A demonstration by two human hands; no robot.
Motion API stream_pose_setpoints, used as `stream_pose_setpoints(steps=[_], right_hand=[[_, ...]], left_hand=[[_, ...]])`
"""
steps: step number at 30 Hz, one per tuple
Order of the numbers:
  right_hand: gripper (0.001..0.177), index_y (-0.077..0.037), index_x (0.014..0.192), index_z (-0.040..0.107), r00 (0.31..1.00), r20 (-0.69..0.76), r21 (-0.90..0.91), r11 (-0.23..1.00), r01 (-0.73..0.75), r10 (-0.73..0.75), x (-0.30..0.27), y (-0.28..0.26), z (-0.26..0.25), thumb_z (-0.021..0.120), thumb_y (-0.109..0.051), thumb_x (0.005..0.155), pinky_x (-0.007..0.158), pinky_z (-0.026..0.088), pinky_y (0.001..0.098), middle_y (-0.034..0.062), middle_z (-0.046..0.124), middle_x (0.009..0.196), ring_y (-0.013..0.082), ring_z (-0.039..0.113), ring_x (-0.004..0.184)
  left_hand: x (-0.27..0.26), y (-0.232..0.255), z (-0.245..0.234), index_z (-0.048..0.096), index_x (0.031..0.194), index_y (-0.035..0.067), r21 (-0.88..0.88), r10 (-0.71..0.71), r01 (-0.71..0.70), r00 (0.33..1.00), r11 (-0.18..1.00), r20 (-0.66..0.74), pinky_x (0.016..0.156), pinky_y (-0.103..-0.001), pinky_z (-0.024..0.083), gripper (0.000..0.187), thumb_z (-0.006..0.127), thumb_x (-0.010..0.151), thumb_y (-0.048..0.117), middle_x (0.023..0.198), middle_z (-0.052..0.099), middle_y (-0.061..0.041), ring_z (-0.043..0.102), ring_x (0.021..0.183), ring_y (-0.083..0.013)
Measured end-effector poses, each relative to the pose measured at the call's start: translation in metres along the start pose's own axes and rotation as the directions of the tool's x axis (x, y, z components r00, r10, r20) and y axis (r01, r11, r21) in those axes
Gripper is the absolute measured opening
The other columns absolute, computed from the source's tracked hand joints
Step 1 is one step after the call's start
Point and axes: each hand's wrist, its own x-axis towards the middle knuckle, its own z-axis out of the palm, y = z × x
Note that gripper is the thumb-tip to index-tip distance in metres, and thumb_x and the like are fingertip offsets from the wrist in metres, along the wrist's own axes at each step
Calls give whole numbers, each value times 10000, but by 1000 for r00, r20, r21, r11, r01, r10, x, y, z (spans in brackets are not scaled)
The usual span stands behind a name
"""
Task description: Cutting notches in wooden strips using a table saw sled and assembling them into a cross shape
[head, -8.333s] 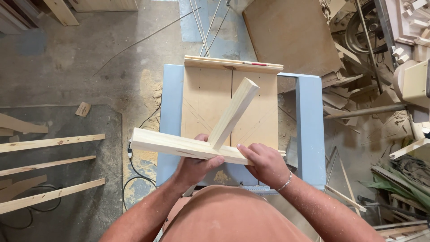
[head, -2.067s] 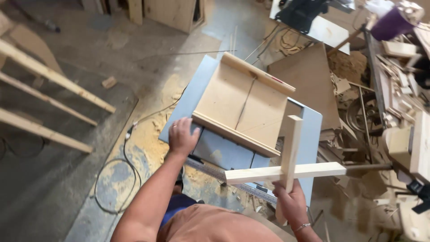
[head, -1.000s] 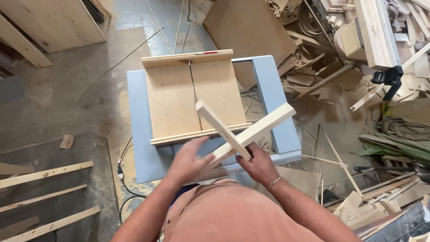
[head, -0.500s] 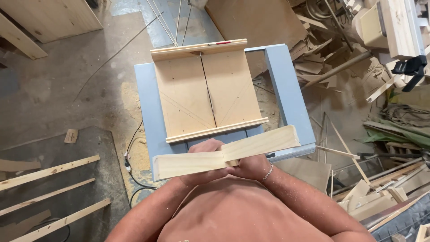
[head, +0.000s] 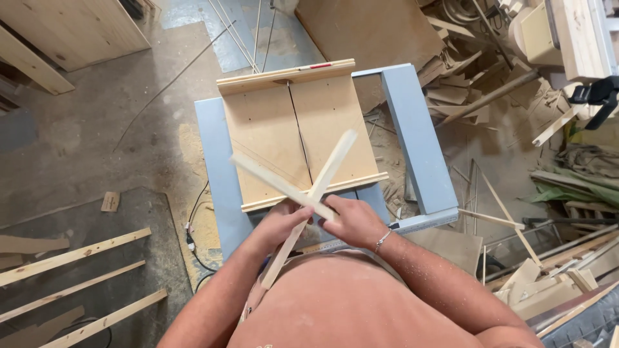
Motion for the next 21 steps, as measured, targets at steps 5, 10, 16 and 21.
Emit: stream_pose_setpoints(steps=[5, 10, 16, 21], right_hand=[[232, -79, 1143, 677, 1000, -3, 675, 738, 10, -11, -11, 18, -23, 624, -206, 957, 719, 635, 375, 90, 714, 799, 209, 720, 751], [420, 39, 1131, 641, 969, 233, 971, 77, -227, -79, -10, 68, -29, 487, -345, 1056, 539, 633, 428, 323, 722, 867, 362, 752, 688], [388, 39, 951, 691, 829, 23, 959, 247, 140, -559, 16, 129, 37, 545, -320, 921, 300, 355, 178, 203, 659, 566, 207, 663, 469], [621, -15, 1074, 728, 817, 184, 825, 538, 174, -547, 14, 112, 25, 652, -601, 883, 416, 495, 197, 164, 762, 914, 187, 743, 751]], left_hand=[[-42, 44, -2, 533, 1428, -18, -148, 43, -15, 981, 989, 187, 599, -333, 623, 660, 437, 1020, 493, 998, 738, -209, 743, 707, -221], [-57, 81, 2, 671, 1385, 109, 230, 343, -328, 939, 916, -29, 919, -400, 576, 524, 720, 926, 357, 1111, 754, -123, 678, 1006, -194], [-54, 123, 37, 546, 1474, 106, 724, 532, -405, 844, 559, 61, 1146, -505, 407, 924, 789, 764, 646, 1382, 604, -154, 536, 1345, -360], [-21, 93, 33, 672, 1366, 83, 170, 255, -302, 933, 938, 253, 530, -230, 383, 718, 943, 708, 179, 620, 518, 17, 437, 548, -98]])
